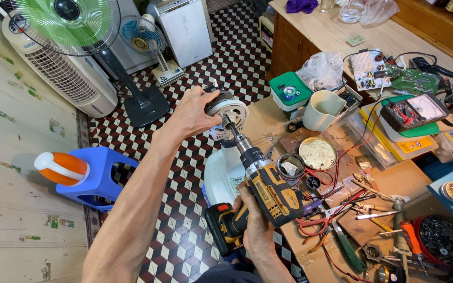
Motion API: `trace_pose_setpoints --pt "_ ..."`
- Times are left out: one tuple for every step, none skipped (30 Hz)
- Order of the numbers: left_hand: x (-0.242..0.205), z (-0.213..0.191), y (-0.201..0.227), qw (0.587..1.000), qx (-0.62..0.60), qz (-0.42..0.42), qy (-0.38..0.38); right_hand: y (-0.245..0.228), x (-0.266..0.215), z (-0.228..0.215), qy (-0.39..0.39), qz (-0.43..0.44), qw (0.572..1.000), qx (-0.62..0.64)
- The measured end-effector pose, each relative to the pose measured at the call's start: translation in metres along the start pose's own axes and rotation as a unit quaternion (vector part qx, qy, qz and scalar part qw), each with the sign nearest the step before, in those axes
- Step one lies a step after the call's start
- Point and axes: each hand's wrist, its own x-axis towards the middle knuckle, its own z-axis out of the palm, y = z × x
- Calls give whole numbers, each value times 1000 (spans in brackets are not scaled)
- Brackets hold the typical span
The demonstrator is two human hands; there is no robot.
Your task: The person assembles a standing fan by attaching the motor housing to the fan stand and securing it with a cord. They then attach the fan blade hub to the motor shaft and fasten it using a cordless drill.
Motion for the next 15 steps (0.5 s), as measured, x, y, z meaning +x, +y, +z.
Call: trace_pose_setpoints --pt "0 0 1 1000 -2 -5 -1 1 1 -1 -6 -13 1000 -4" --pt "-1 -1 1 1000 -6 -7 -1 2 2 -3 -7 -15 1000 -13" --pt "-1 -1 2 1000 -11 -10 -1 3 3 -5 -8 -16 1000 -23" --pt "-1 -2 2 1000 -15 -13 -1 4 4 -6 -10 -18 999 -32" --pt "-1 -2 3 1000 -12 -15 -3 4 4 -7 -9 -4 999 -36" --pt "-1 -2 4 1000 -10 -17 -6 4 5 -8 -8 9 999 -40" --pt "0 -2 5 1000 -7 -20 -8 4 5 -9 -8 22 999 -44" --pt "0 -2 5 999 -8 -29 -13 5 6 -9 -12 19 998 -50" --pt "0 -2 6 999 -9 -38 -18 5 6 -9 -17 16 998 -57" --pt "0 -2 6 999 -9 -46 -23 5 7 -10 -21 12 998 -63" --pt "0 -2 7 999 -11 -43 -18 4 8 -10 -22 -4 998 -57" --pt "-1 -3 7 999 -13 -40 -13 4 8 -11 -23 -21 998 -51" --pt "-2 -3 7 999 -15 -37 -9 3 8 -11 -25 -37 998 -44" --pt "-2 -3 7 999 -15 -38 -10 3 8 -11 -21 -27 998 -49" --pt "-1 -3 8 999 -15 -39 -12 2 9 -12 -18 -17 998 -53"
